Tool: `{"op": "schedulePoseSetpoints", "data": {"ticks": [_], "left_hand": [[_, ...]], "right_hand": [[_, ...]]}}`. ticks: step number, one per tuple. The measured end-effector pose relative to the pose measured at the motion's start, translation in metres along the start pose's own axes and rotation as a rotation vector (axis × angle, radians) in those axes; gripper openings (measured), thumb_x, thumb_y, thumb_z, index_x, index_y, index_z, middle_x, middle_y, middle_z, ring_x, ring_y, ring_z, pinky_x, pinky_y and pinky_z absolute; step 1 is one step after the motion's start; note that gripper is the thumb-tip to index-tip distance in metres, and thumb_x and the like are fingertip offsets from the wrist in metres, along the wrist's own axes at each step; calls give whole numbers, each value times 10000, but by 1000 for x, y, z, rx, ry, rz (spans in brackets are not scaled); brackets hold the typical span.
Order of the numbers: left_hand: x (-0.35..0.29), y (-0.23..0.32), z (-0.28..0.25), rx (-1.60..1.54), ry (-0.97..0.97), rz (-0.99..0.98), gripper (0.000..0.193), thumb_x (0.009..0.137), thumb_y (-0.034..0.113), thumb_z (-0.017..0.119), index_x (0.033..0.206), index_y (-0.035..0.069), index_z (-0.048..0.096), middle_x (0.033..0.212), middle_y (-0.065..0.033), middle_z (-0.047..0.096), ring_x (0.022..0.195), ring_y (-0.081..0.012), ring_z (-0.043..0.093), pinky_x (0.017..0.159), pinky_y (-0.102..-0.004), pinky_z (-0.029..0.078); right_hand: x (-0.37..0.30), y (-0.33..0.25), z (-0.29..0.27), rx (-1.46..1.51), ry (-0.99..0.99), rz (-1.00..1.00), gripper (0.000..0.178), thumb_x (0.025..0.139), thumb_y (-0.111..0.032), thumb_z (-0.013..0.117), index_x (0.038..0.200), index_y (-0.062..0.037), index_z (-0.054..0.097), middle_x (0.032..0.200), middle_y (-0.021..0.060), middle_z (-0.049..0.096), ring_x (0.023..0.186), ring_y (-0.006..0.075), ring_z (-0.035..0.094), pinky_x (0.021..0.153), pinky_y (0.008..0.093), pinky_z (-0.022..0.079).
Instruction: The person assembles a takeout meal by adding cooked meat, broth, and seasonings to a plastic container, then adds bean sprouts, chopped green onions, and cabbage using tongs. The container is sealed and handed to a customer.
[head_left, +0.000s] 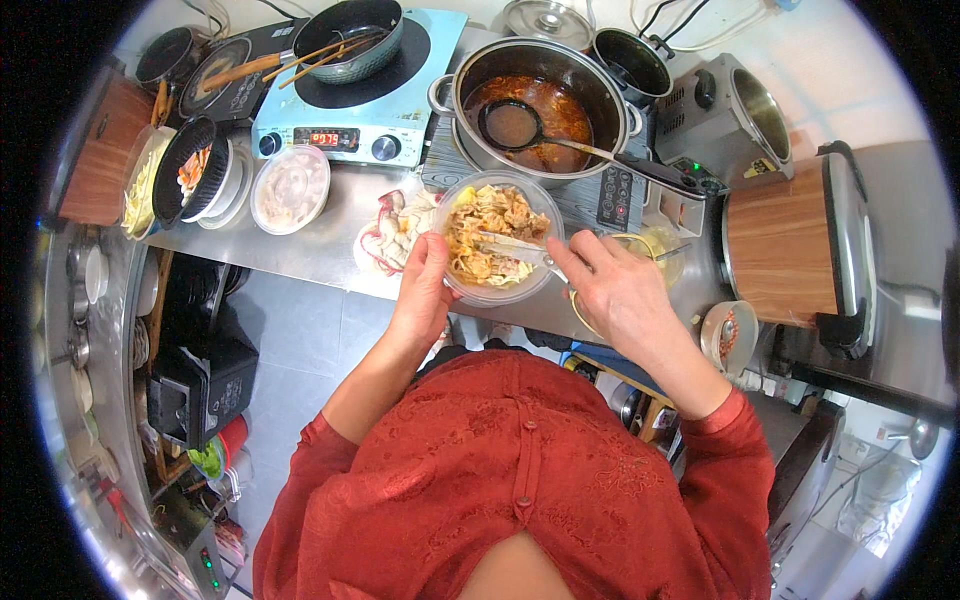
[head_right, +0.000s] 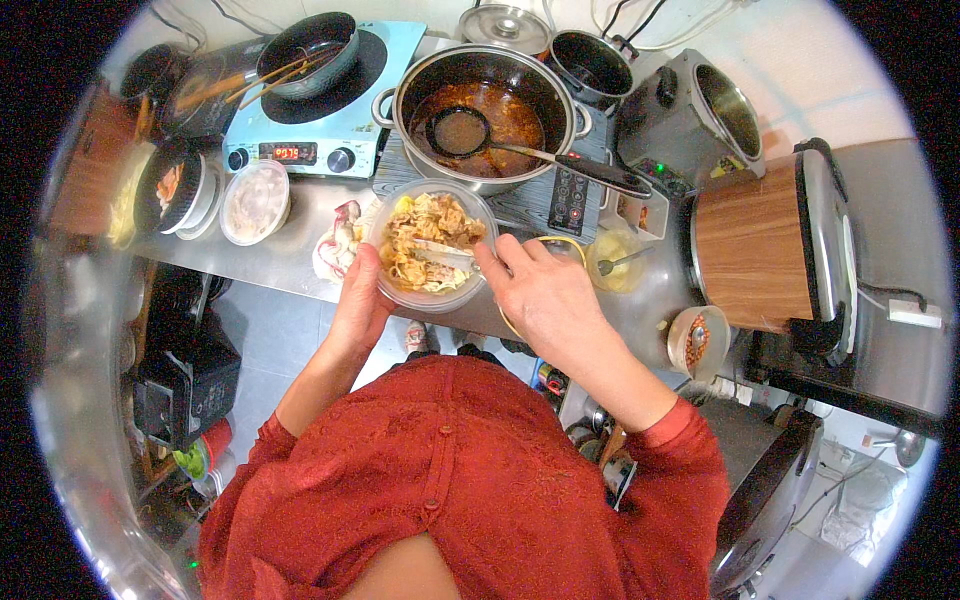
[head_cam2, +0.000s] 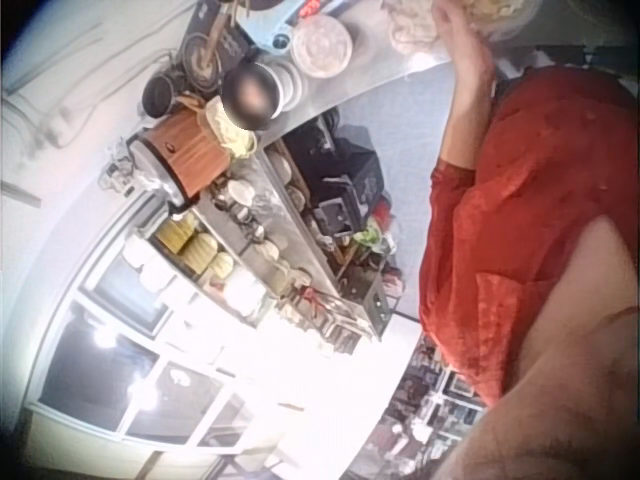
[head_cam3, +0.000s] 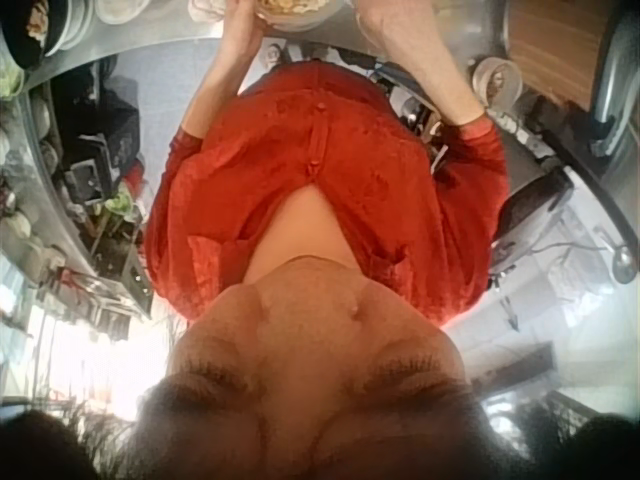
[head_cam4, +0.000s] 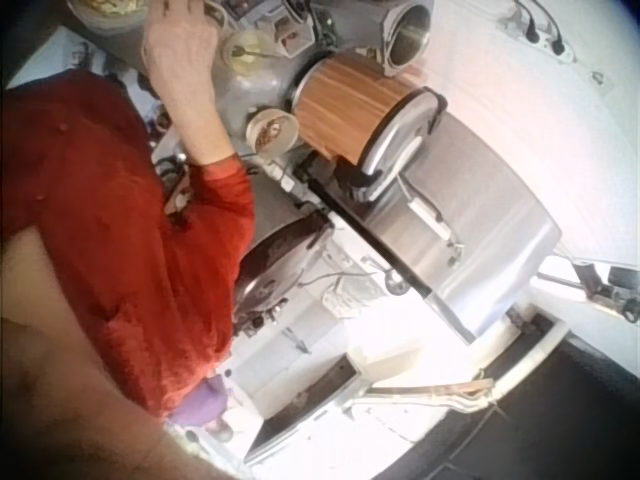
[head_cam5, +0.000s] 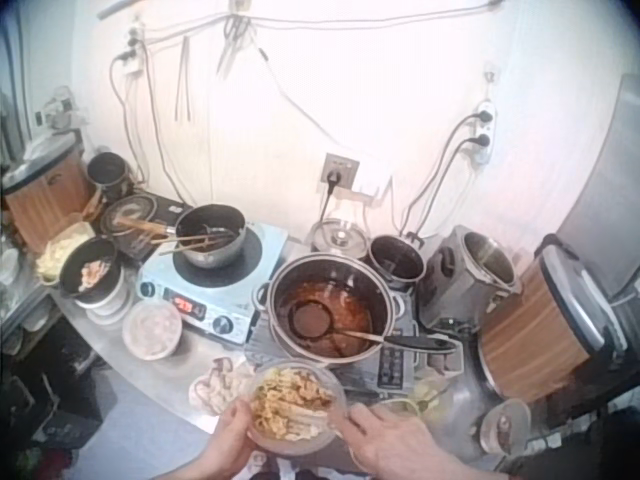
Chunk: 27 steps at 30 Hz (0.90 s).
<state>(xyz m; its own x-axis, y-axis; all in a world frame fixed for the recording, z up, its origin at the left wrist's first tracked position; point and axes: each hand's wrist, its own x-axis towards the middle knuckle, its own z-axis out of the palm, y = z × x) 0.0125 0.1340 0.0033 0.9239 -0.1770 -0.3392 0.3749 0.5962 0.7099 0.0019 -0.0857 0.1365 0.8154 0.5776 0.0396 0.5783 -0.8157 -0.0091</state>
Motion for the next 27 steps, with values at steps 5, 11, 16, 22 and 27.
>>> {"op": "schedulePoseSetpoints", "data": {"ticks": [5,11,16,22,27], "left_hand": [[1,6,-6,85,52,-27,647,918,549,556,1319,52,445,1234,-59,561,1107,-130,550,861,-296,503],[2,14,-11,140,-33,17,628,912,523,592,1295,42,463,1198,-45,564,1084,-115,533,901,-274,459],[4,7,-9,136,29,74,606,918,488,605,1294,35,459,1206,-51,559,1092,-126,528,885,-275,466],[3,-3,-2,60,77,155,578,934,440,604,1302,27,436,1219,-74,548,1093,-141,531,880,-285,480],[1,-2,2,44,60,158,555,944,420,595,1300,27,432,1223,-84,545,1101,-146,533,898,-296,481]], "right_hand": [[2,8,-26,-15,-9,-34,503,645,-83,736,1129,-62,603,963,50,540,886,221,581,703,346,510],[33,21,-52,-141,-109,-156,277,691,-121,686,947,-59,601,935,74,538,910,241,581,698,381,487],[45,16,-52,-89,-217,-135,311,698,-189,734,936,-37,604,941,100,542,939,264,583,713,395,490],[53,11,-38,-43,-263,-99,410,694,-300,791,934,-10,629,977,137,561,973,294,593,723,387,516],[61,12,-31,-54,-278,-123,331,715,-246,752,923,-13,642,941,131,580,937,290,606,704,370,527]]}}
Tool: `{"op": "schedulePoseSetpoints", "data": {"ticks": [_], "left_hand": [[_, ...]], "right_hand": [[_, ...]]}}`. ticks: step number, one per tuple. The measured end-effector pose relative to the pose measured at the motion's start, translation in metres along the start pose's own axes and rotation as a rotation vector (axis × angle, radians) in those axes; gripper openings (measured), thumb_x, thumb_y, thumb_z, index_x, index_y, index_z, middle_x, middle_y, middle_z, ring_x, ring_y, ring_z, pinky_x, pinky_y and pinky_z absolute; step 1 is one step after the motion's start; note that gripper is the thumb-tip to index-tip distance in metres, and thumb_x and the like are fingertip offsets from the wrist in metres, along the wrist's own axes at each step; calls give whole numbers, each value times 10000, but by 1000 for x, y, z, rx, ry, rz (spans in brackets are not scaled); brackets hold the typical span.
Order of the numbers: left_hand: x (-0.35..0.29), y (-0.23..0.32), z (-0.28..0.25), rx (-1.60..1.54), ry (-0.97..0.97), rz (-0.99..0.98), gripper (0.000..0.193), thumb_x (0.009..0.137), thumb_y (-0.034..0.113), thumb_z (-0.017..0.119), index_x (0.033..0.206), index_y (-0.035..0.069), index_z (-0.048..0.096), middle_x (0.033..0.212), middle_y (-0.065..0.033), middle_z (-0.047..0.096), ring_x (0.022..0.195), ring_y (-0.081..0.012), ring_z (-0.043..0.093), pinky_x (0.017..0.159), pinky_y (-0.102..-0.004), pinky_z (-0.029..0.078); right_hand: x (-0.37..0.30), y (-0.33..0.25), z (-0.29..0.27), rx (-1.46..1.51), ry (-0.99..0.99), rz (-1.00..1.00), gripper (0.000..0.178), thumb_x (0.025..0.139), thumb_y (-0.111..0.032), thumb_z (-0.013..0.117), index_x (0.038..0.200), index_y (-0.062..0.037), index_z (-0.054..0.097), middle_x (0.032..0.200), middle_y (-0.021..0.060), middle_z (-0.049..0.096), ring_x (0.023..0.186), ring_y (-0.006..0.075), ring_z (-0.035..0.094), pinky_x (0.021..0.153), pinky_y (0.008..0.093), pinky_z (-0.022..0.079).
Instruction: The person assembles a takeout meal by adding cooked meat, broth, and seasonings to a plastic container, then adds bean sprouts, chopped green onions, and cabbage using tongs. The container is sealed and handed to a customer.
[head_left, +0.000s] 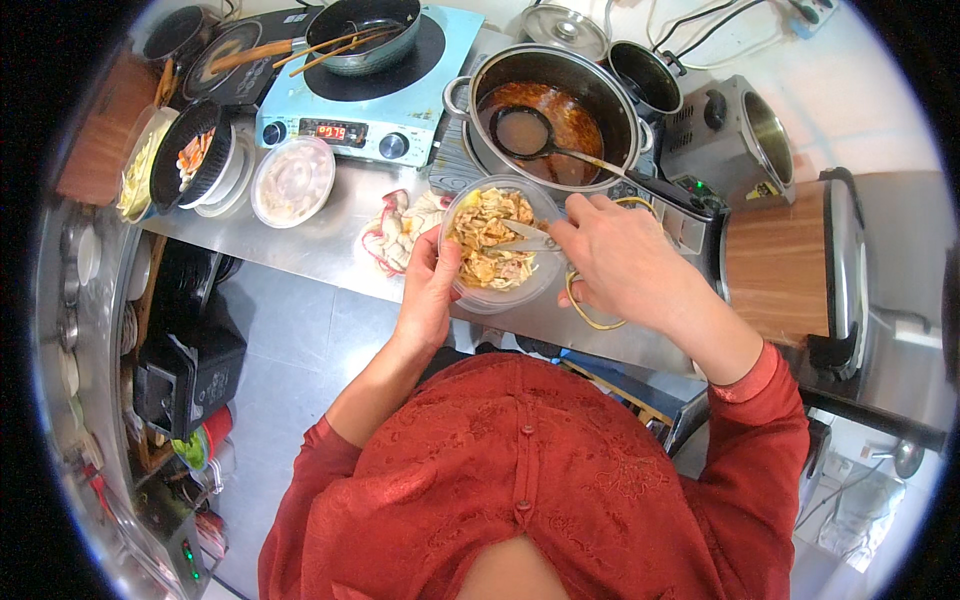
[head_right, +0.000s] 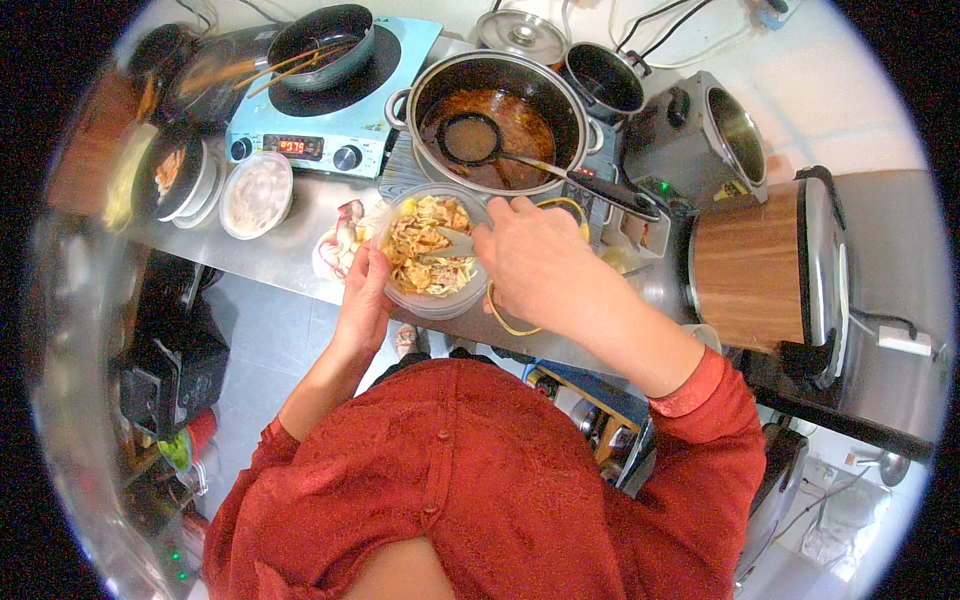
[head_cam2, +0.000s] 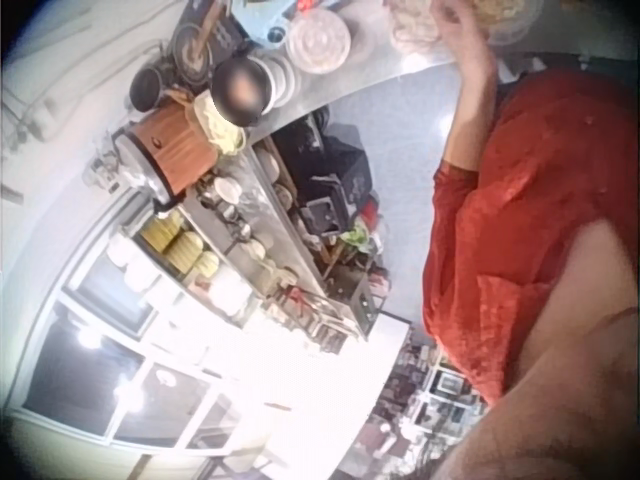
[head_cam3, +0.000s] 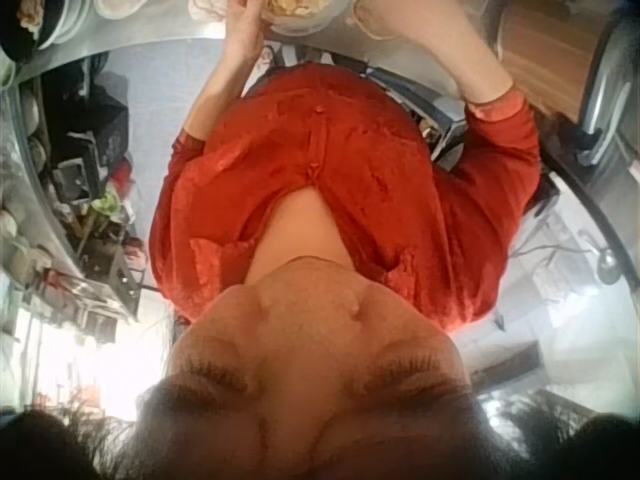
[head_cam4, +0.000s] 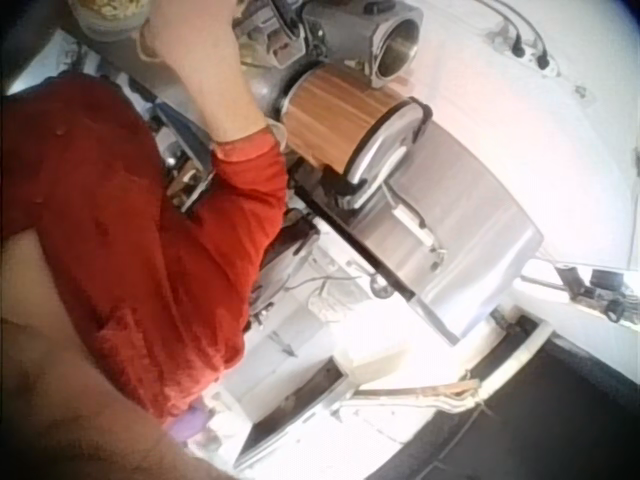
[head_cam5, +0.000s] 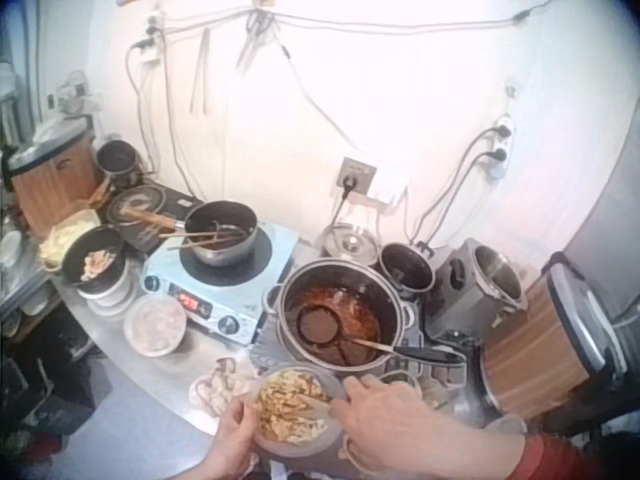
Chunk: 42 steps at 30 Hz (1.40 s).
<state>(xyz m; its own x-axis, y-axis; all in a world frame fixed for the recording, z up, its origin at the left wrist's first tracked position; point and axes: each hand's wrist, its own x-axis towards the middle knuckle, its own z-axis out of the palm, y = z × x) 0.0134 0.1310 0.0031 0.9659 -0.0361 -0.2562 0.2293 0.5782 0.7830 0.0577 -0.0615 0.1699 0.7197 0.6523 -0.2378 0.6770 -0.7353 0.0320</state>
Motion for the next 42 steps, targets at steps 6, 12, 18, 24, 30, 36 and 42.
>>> {"op": "schedulePoseSetpoints", "data": {"ticks": [6,12,18,24,30,36,42], "left_hand": [[0,-1,5,-67,-44,23,535,956,417,575,1294,29,430,1226,-84,545,1093,-141,540,890,-296,490],[2,-1,8,-105,-26,-26,540,960,446,548,1293,37,433,1231,-78,554,1081,-153,569,854,-298,513],[5,4,0,-137,-127,-103,672,960,552,439,1385,37,367,1351,-101,496,1192,-216,527,936,-366,479],[3,4,3,-71,-148,-116,796,941,622,379,1469,36,276,1474,-136,387,1351,-275,393,1103,-453,344],[4,2,7,-156,-122,-127,693,963,542,439,1425,36,337,1388,-115,472,1252,-242,503,1008,-406,461],[6,1,8,-95,-92,-129,628,956,510,497,1358,38,400,1329,-102,511,1208,-209,521,978,-383,475],[1,1,16,-52,-104,-111,588,955,483,527,1323,38,421,1290,-88,529,1168,-184,535,966,-359,474]], "right_hand": [[-1,8,-1,-74,71,-116,104,750,-112,621,787,-35,680,850,120,637,761,268,681,613,361,547],[-2,9,-4,-64,-58,-53,351,656,-144,759,945,-21,601,876,100,576,802,279,644,635,375,510],[-31,13,-26,-53,94,-4,364,626,-93,751,959,-62,607,895,76,537,874,255,613,655,359,506],[-21,24,-7,-95,98,105,425,622,-160,792,1002,-66,628,889,78,567,831,266,639,655,383,516],[-28,32,-7,87,107,50,503,639,-184,792,1097,-47,636,882,92,605,793,302,643,665,396,518],[-28,38,-1,119,54,133,488,643,-215,802,1072,-46,642,892,94,604,808,321,641,676,408,516],[-18,35,14,141,85,106,497,640,-237,804,1070,-48,641,894,99,603,823,322,644,684,413,518]]}}
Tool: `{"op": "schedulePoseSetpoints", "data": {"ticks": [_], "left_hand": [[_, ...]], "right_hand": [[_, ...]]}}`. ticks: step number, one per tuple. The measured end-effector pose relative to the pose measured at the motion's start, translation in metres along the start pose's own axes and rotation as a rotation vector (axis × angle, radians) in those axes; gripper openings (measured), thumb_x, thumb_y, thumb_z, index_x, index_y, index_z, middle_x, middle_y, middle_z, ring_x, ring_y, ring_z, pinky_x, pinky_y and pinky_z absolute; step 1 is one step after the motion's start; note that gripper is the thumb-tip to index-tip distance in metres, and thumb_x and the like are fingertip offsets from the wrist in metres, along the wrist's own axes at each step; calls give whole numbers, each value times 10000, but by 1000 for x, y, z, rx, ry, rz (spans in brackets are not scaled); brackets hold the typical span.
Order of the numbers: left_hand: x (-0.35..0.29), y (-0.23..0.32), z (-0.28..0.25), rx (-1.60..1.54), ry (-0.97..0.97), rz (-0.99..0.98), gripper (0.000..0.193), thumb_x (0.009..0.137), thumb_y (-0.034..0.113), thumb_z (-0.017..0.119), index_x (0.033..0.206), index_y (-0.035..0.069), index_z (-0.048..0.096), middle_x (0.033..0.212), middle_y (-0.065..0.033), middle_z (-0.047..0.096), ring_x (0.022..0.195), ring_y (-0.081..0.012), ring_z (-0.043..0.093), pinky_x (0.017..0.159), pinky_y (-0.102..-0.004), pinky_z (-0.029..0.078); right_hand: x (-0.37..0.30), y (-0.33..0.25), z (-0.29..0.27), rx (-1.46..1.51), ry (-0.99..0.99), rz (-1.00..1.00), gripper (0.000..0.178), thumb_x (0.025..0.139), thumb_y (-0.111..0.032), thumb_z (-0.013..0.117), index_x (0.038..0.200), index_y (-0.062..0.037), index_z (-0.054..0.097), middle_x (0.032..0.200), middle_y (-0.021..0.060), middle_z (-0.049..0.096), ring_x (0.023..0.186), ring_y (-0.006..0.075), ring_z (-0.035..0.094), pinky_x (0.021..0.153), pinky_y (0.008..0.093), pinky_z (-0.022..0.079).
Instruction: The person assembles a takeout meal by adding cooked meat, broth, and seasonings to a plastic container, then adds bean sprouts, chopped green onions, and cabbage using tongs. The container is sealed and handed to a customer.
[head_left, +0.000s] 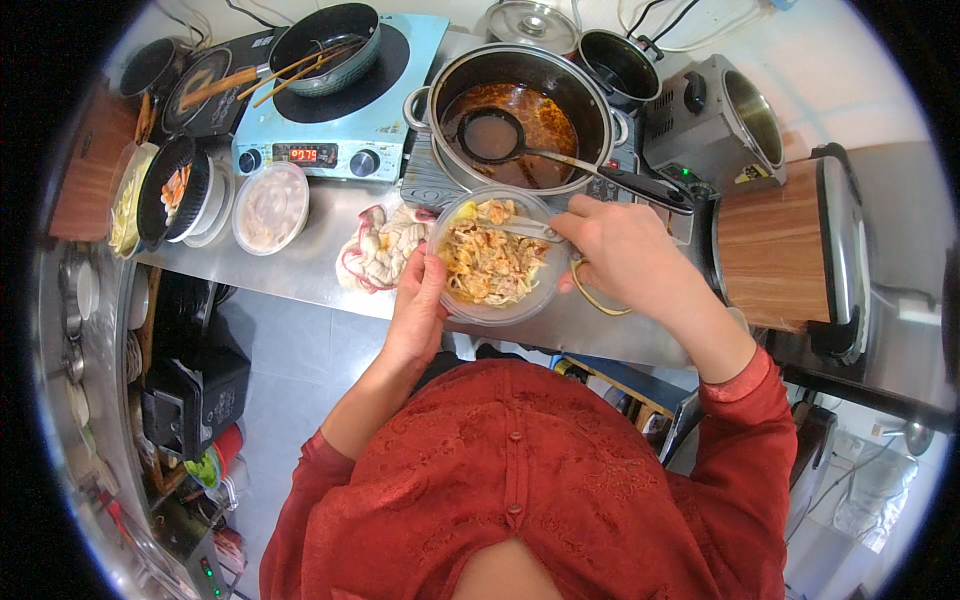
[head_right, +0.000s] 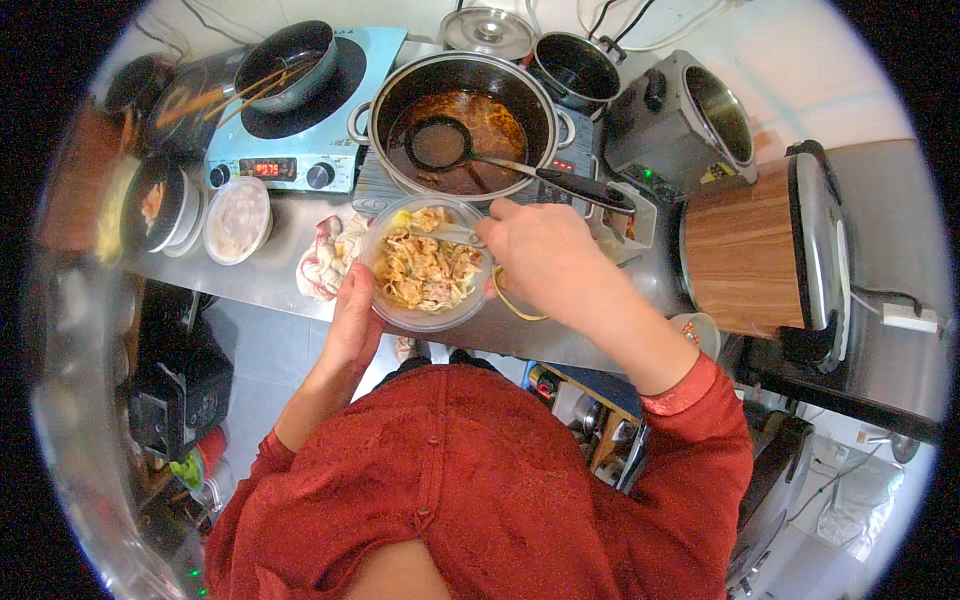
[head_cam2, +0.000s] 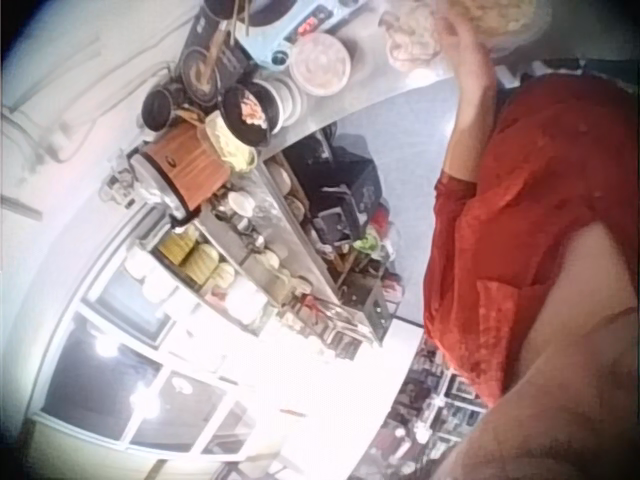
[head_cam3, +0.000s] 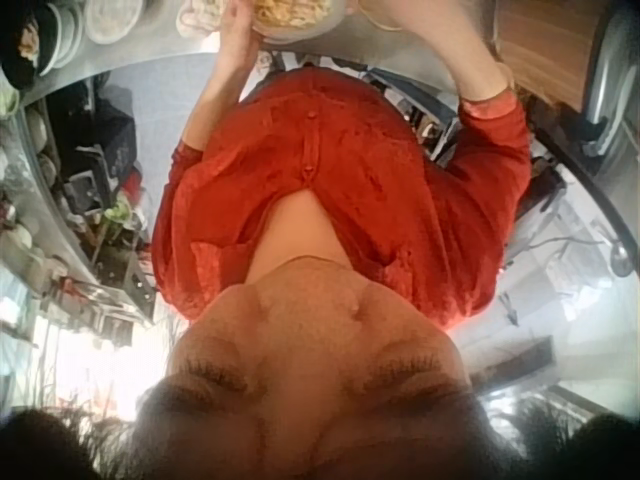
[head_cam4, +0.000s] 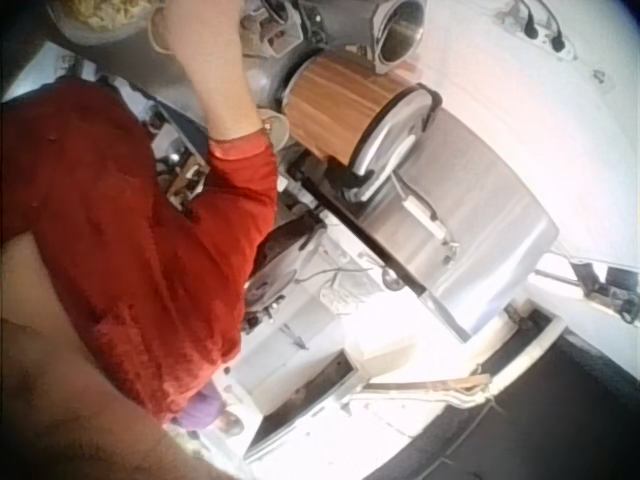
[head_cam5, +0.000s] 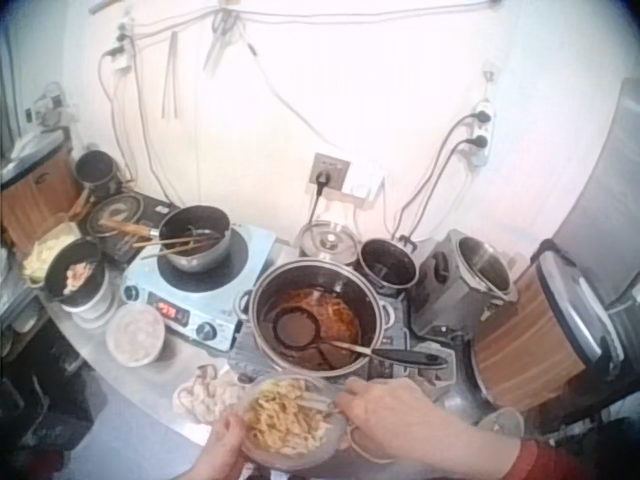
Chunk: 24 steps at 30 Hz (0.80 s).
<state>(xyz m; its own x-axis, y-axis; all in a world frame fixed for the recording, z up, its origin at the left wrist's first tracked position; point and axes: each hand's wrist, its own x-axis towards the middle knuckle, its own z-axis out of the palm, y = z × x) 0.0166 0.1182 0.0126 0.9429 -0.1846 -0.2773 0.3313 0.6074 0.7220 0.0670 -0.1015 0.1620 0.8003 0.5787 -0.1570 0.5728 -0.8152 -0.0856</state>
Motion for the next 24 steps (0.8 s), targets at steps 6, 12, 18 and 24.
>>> {"op": "schedulePoseSetpoints", "data": {"ticks": [6,12,18,24], "left_hand": [[5,0,-1,-36,5,-60,637,952,510,512,1359,37,388,1316,-98,511,1197,-196,520,978,-364,467],[7,3,-3,-19,-28,-55,658,953,529,489,1373,35,376,1338,-105,501,1220,-206,512,997,-370,456],[5,7,-4,-58,-21,-62,677,948,540,484,1375,25,379,1347,-110,501,1224,-218,515,1012,-382,446],[6,11,-17,-86,-20,7,686,950,527,489,1398,25,357,1376,-111,479,1248,-221,496,1035,-394,424]], "right_hand": [[2,-6,-6,1,-79,-3,484,652,-230,793,1074,-50,638,896,102,595,831,315,643,670,392,525],[8,-10,-11,-74,9,15,497,632,-248,805,1063,-58,645,907,109,570,810,321,640,671,407,514],[0,-4,-14,-32,-2,23,482,618,-270,815,1028,-68,661,875,95,582,792,309,642,655,400,507],[-22,-15,-13,-10,-113,83,478,632,-284,807,1041,-84,661,875,86,591,785,303,639,630,405,501]]}}
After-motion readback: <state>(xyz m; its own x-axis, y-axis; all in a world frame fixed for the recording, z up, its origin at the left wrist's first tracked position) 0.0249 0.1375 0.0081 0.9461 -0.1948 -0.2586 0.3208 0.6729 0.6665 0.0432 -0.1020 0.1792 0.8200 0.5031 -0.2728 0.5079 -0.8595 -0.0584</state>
